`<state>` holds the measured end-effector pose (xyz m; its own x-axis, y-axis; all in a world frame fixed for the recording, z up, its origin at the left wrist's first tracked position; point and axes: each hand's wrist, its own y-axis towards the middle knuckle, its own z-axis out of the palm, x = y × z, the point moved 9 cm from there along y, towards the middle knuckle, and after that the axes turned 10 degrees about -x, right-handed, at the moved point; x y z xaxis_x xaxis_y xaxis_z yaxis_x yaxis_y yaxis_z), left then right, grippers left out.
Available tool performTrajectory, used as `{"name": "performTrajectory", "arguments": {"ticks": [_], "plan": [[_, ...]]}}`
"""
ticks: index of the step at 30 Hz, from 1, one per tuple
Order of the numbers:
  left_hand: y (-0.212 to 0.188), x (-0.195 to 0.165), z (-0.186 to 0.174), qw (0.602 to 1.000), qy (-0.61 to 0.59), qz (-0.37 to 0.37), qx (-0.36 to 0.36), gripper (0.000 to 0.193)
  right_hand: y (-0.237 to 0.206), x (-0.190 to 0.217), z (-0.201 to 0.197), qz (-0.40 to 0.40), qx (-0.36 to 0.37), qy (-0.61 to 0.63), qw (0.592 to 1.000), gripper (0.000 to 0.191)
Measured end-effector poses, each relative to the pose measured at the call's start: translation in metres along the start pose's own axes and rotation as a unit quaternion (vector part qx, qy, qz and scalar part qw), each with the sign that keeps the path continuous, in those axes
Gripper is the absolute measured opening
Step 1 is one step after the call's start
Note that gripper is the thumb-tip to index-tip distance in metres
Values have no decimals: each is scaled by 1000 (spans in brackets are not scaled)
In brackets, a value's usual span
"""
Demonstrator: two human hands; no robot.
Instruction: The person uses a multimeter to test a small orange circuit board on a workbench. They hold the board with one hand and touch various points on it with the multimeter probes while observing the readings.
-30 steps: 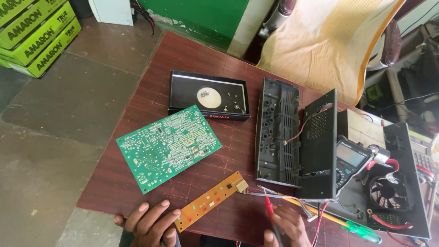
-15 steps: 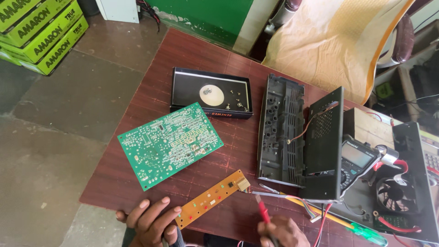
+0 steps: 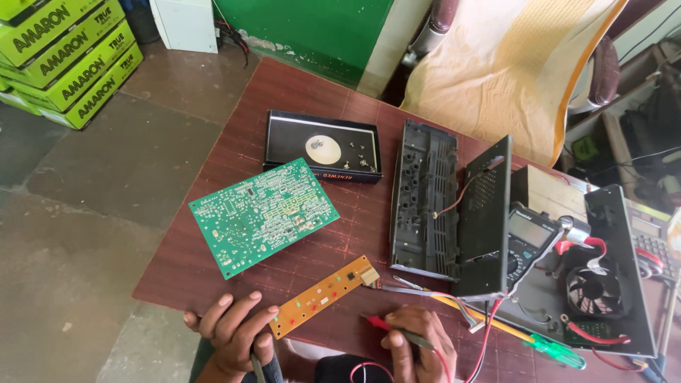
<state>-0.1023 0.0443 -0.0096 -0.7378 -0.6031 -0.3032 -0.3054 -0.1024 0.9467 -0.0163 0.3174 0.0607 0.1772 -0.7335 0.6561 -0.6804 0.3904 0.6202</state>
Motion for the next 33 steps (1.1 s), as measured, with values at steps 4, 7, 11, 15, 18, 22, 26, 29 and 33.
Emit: {"name": "performTrajectory", "arguments": {"ticks": [4, 7, 11, 15, 18, 22, 26, 29, 33], "plan": [[1, 1, 0, 1000, -1, -1, 4, 40, 15, 25, -4, -84, -6, 28, 996, 20], [0, 0, -2, 1000, 1, 1, 9, 40, 14, 18, -5, -14, -20, 36, 999, 18], [1, 2, 0, 1000, 3, -1, -7, 39, 7, 1, -2, 19, -21, 21, 999, 18], [-1, 2, -1, 1000, 7, -21, -10, 41, -4, -25, -3, 42, 23, 6, 999, 15], [-2, 2, -1, 999, 9, -25, -37, 42, -16, -41, -3, 40, 41, -12, 998, 13], [-6, 7, 2, 995, 5, -19, -93, 41, -25, -64, -4, 45, 76, 33, 996, 20], [-10, 6, 1, 985, 5, 45, -169, 42, -28, -71, -7, -83, 110, -24, 990, 25], [-12, 10, 1, 992, 22, -12, -120, 41, -31, -78, -6, -118, 148, -22, 982, 24], [-16, 9, 1, 989, 21, 32, -140, 43, -33, -77, -10, -86, 142, -54, 985, 23]]}}
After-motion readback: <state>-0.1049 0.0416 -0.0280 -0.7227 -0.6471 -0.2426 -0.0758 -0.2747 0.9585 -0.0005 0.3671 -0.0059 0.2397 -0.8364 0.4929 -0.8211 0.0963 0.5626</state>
